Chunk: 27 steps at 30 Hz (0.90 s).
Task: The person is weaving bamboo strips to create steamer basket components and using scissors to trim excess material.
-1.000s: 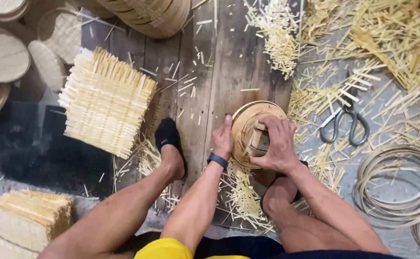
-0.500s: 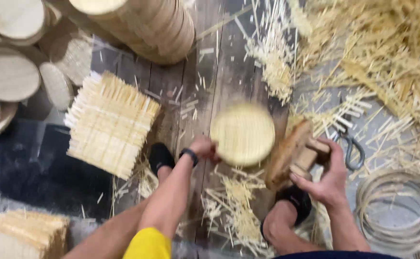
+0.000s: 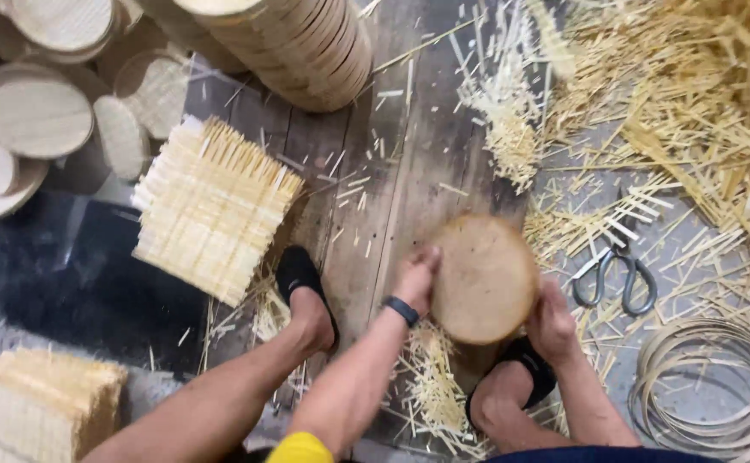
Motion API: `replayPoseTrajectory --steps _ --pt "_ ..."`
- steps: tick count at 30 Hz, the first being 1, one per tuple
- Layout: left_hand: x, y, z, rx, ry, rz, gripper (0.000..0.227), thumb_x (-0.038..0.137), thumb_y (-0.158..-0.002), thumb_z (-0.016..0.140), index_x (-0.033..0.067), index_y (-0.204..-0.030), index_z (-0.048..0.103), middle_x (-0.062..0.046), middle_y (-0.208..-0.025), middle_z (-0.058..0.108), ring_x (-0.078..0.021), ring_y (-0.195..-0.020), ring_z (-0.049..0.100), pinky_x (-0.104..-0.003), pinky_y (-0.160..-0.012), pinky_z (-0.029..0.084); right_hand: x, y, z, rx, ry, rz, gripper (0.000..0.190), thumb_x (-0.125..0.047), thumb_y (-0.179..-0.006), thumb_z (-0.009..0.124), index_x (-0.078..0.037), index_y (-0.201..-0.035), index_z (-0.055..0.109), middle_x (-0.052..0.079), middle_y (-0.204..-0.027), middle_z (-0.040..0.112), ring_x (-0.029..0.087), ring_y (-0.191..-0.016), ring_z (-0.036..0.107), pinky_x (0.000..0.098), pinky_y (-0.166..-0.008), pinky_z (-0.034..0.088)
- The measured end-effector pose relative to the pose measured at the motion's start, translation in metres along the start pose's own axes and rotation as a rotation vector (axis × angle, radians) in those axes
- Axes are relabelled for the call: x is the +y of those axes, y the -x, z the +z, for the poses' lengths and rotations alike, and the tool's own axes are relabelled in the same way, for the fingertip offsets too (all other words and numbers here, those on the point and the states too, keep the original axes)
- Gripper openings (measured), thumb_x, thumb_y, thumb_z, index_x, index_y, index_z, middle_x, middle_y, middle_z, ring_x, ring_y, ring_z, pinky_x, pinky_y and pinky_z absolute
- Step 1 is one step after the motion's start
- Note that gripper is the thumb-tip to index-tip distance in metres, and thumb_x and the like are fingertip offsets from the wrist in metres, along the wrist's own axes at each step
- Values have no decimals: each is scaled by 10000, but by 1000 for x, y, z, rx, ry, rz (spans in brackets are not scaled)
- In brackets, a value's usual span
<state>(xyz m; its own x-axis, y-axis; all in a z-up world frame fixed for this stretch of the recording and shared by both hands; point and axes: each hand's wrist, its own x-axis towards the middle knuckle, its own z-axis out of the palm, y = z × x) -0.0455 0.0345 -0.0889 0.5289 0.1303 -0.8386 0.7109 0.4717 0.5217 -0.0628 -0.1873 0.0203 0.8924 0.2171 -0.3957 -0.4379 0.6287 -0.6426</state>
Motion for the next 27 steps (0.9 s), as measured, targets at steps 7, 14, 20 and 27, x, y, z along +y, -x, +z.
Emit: replayPoseTrajectory --steps 7,14,20,27 --pt "127 -30 -143 224 -1017 1053 456 146 -848 765 27 -1280 683 -199 -1240 687 -365 -1132 669 -447 -973 531 63 -19 -34 267 583 296 402 -211 -985 616 54 -1285 655 137 -1128 697 236 -965 657 443 -824 583" --pt "249 33 -250 700 -1763 473 455 249 -788 803 -23 -1136 693 -302 -1251 622 -411 -1190 604 -460 -1053 462 64 -16 -20 231 219 286 299 -231 -974 650 5 -1157 662 83 -1074 720 175 -881 710 337 -748 618" --pt "287 55 -271 600 -1455 566 239 206 -827 765 121 -1048 798 -177 -980 741 -336 -902 725 -421 -881 568 61 -11 -44 302 295 290 317 -291 -1012 635 0 -1129 681 102 -940 706 182 -767 688 319 -664 580" --pt "235 149 -97 143 -1595 1349 108 76 -876 648 105 -964 703 -117 -894 700 -333 -844 662 -463 -756 528 28 -6 -28 383 459 87 385 -350 -1057 579 -23 -1246 651 59 -968 680 173 -790 655 321 -710 555"
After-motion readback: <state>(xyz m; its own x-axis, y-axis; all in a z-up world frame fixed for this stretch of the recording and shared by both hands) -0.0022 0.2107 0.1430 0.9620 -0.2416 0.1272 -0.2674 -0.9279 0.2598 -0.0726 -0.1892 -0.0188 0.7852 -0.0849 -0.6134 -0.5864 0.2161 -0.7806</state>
